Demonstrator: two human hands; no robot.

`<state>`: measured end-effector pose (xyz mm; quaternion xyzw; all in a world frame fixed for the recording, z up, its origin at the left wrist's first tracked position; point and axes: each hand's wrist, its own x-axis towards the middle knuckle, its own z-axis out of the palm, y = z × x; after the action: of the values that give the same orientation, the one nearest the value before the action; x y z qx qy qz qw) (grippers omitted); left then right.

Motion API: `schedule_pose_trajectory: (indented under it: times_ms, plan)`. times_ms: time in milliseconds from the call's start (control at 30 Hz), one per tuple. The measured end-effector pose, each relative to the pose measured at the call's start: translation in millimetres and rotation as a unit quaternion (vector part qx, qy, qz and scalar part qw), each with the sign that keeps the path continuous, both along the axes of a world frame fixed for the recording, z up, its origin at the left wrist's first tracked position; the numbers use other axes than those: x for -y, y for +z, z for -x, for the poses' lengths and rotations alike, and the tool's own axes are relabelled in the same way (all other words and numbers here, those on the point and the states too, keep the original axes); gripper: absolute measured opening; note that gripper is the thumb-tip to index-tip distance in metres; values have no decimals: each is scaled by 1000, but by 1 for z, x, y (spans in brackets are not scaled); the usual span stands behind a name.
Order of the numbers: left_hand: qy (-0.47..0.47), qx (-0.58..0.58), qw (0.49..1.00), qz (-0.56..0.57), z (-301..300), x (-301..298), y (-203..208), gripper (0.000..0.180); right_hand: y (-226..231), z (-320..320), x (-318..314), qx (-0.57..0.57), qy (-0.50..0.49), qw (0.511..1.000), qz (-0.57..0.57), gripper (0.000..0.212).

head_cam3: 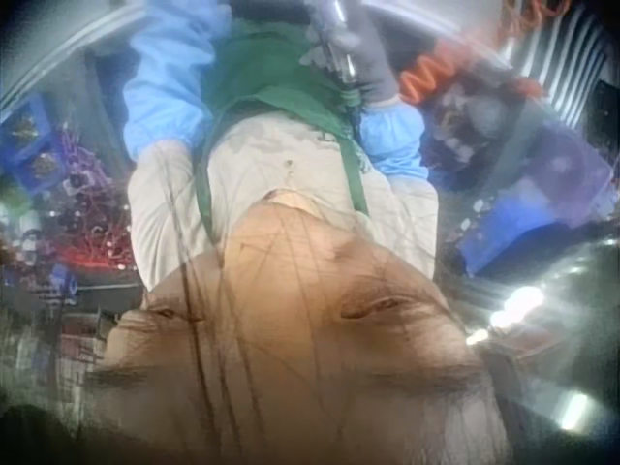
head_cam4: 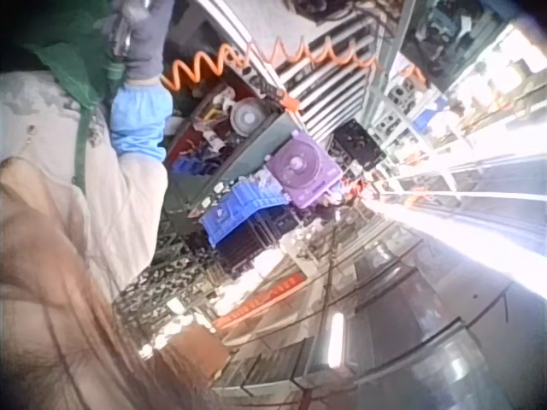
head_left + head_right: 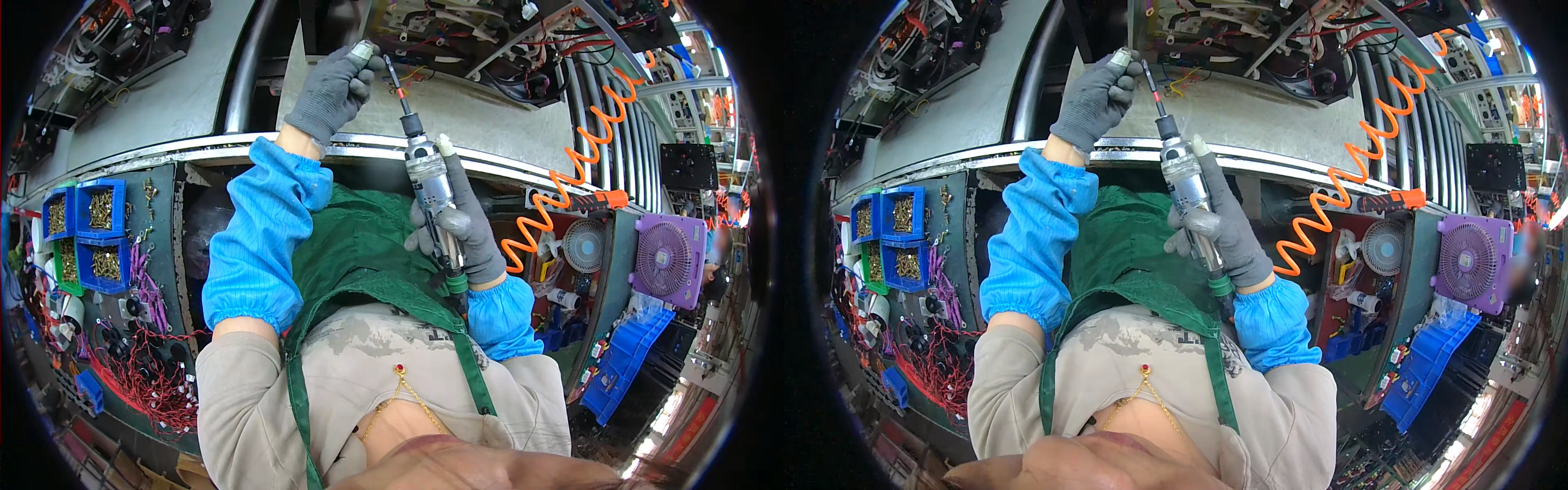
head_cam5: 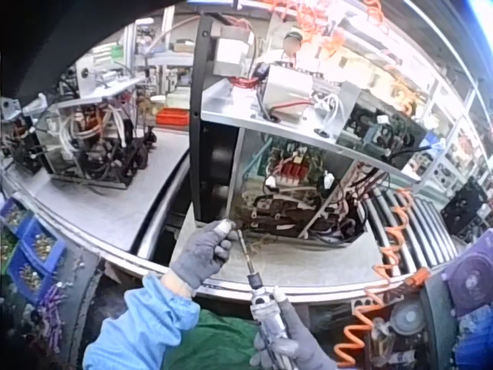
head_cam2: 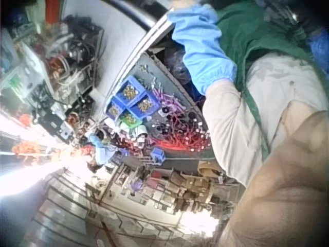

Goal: Assembling an electronic component by connecting wires and using an electric screwdriver to secure them within a metal chassis.

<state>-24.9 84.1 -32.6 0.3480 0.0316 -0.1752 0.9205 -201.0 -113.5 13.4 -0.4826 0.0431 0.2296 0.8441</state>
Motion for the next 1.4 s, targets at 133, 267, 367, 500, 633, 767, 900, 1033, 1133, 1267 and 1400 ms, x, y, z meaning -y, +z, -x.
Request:
schedule_pose_trajectory:
  times_ms: [133, 267, 367, 500, 633, 767, 900, 1033, 1133, 1267, 1400]
  plan:
    - [-9, -7, 1000, -17, 3, 2, 8, 22, 3, 0, -5, -16, 10, 999, 39, 112]
    - [-3, -20, 999, -39, 0, 4, 13, 25, 5, -3, -5, -12, 21, 999, 39, 112]
    - [7, -17, 990, -137, 2, 2, 22, 32, 10, -5, -4, -11, 32, 998, 52, 110]
    - [-5, 116, 954, -276, -3, -8, 23, 38, 11, -5, -6, -40, 8, 995, -87, 107]
    - [7, 204, 912, -355, -9, -10, 26, 40, 7, -4, 0, -42, 21, 995, -84, 111]
    - [-7, 205, 922, -328, -10, -13, 31, 39, 10, -6, -7, -28, -4, 992, -124, 110]
    - [-6, 194, 924, -328, -9, -15, 36, 37, 6, -5, -2, -23, 18, 993, -118, 109]
    - [1, 235, 883, -406, -15, -17, 34, 34, 17, -3, 0, -23, 46, 998, 43, 110]
    - [-27, 277, 875, -397, -18, -20, 39, 33, -1, -2, -1, -31, 36, 987, -151, 109]
    - [-1, 243, 901, -359, -18, -12, 36, 34, 5, -6, -8, -14, -5, 990, -143, 104]
    - [5, 230, 880, -415, -21, -12, 33, 38, 14, -8, -2, -10, 45, 997, 68, 112]
